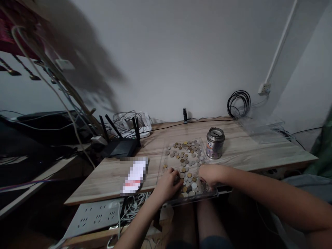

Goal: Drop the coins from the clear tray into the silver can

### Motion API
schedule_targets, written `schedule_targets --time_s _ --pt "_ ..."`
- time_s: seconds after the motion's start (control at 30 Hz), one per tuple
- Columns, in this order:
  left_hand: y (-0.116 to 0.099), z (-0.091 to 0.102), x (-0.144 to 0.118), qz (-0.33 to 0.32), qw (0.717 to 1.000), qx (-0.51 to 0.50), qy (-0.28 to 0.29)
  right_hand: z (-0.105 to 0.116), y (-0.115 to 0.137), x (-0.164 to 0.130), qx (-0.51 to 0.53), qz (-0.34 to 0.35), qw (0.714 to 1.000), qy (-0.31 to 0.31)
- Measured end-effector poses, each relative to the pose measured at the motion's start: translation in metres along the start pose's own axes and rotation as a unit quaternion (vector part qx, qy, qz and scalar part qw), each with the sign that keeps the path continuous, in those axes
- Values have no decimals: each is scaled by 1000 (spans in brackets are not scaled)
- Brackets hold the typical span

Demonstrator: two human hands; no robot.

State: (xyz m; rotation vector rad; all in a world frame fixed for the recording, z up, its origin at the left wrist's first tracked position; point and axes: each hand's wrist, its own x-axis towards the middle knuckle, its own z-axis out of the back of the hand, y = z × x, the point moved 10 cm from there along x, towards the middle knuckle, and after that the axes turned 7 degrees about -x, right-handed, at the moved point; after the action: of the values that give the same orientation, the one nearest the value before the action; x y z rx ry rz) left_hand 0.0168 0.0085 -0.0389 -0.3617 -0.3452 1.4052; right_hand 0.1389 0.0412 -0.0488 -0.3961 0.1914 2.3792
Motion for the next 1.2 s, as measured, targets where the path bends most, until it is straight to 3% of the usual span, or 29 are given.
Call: schedule_targets --time_s 0.1,0.27,0.37,0.43,0.5,0.53,0.6,0.7,0.73,0.8,0.87,0.97,1.07,1.2 --pt "0 0 1 4 1000 -1 -2 -15 9 -2 -98 43 990 92" --pt "0 2 1 0 1000 -28 -11 -16 21 -6 -71 73 986 130" --pt "-2 6 1 -12 993 -110 -26 -17 26 -8 -48 80 987 130" --pt "-4 9 2 -21 973 -223 -48 -15 25 -7 -36 73 990 117" --pt "-2 7 5 -3 919 -389 -69 -5 22 -3 -6 66 994 85" --pt "1 2 7 21 870 -486 -77 4 21 0 21 69 996 58" --pt "5 -18 11 91 729 -674 -71 27 22 8 102 85 991 -22" --pt "-14 -60 14 184 501 -845 24 59 21 19 235 96 956 -144" --pt "-22 -67 14 198 446 -871 51 63 21 23 266 94 945 -163" --pt "-28 -71 15 205 377 -902 52 64 24 29 298 92 933 -178" --pt "-21 -69 16 215 338 -916 1 65 26 28 290 93 931 -202" --pt "-14 -69 14 238 316 -918 -38 76 15 16 265 73 920 -278" --pt "-19 -69 13 240 323 -915 -18 75 6 7 270 61 917 -288" --pt "-22 -69 12 241 335 -911 -16 66 14 7 279 66 915 -283"
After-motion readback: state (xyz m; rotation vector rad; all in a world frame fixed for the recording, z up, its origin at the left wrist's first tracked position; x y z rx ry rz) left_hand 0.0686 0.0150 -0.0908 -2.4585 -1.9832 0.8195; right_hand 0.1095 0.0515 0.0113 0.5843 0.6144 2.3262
